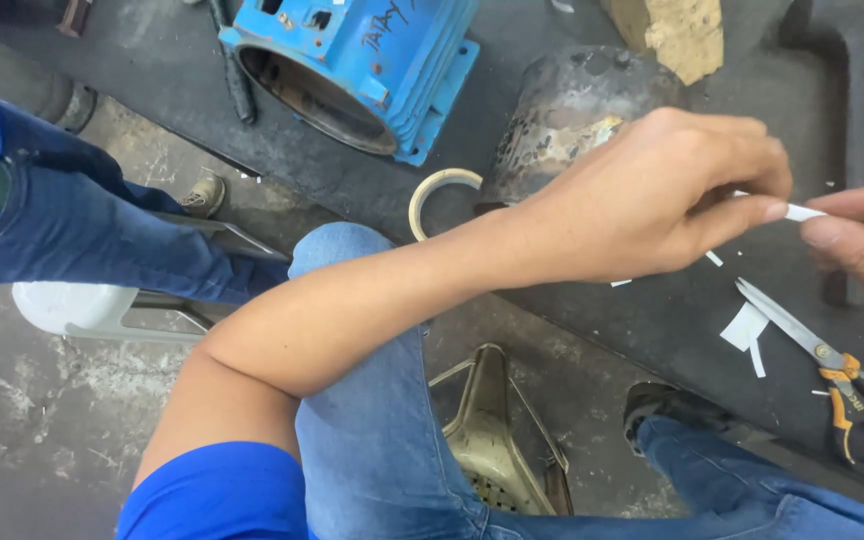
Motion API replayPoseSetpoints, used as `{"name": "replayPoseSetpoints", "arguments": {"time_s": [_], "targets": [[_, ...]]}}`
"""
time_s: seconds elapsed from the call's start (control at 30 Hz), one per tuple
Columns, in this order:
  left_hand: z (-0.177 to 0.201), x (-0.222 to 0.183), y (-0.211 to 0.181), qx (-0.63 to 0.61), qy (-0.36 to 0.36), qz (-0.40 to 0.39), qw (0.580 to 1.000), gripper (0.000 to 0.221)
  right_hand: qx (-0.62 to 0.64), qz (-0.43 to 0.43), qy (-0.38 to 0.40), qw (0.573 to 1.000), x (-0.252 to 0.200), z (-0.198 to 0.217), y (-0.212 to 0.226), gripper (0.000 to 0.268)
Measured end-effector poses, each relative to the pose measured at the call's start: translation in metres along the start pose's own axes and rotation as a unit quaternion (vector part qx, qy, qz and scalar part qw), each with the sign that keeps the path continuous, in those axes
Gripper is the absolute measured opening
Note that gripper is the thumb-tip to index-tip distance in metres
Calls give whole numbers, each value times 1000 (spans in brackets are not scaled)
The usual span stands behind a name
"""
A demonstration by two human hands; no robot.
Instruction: A person is manually folding small white insulation strips in half on a workbench in a workshop environment.
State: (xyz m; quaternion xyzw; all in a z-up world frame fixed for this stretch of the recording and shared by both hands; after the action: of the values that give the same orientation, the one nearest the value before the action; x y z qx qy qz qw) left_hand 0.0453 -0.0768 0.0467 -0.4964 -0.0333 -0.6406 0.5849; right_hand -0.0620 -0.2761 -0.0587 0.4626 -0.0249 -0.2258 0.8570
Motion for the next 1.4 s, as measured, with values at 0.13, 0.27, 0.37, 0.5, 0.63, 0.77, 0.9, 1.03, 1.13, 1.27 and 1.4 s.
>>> {"name": "replayPoseSetpoints", "arguments": {"time_s": [0.13, 0.27, 0.37, 0.5, 0.63, 0.77, 0.9, 1.03, 1.13, 1.27, 1.4], "targets": [[-10, 1, 6, -30, 19, 9, 999, 33, -8, -2, -14, 1000, -10, -5, 26, 20], [-4, 2, -1, -43, -19, 23, 999, 24, 8, 3, -20, 1000, -6, -6, 9, 22], [-3, 3, -4, -35, -30, 27, 999, 25, 14, -10, -21, 1000, -11, -5, 17, 18], [8, 4, -10, -68, -60, 15, 996, 29, 2, -4, 39, 999, 12, 4, -2, 35], [4, 0, 7, -67, -72, 34, 995, 24, 40, -1, 41, 998, 17, -2, -13, 33], [-4, -2, 13, -73, -26, 72, 994, 30, 21, 13, -47, 999, -13, -6, 42, 15], [-2, -1, 9, -67, -45, 62, 995, 26, 18, 65, -72, 995, -21, -6, 58, 4], [9, 7, -1, -81, -39, 70, 994, 26, 20, 103, -82, 991, -22, -1, 83, 6], [9, 4, -1, -107, -51, 88, 989, 25, 236, 58, -39, 969, -14, 0, 71, 18], [-4, -5, 22, -325, -107, 192, 920, 24, 310, 80, -40, 946, -19, -5, 98, 21], [-7, -6, 19, -363, -164, 210, 893, 24, 264, 129, -86, 952, -24, -4, 116, 12]]}}
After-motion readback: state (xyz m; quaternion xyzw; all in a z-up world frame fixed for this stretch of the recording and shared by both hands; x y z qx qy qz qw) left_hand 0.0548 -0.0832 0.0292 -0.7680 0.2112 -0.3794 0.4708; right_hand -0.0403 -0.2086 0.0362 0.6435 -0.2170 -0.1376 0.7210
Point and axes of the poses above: each hand's wrist, its own x-axis towards the middle knuckle, its own z-axis out of the back of the hand, y = z × x, the point moved 9 cm from there along x, towards the middle knuckle, and after that the axes turned 10 degrees about -z, right-handed, at the moved point
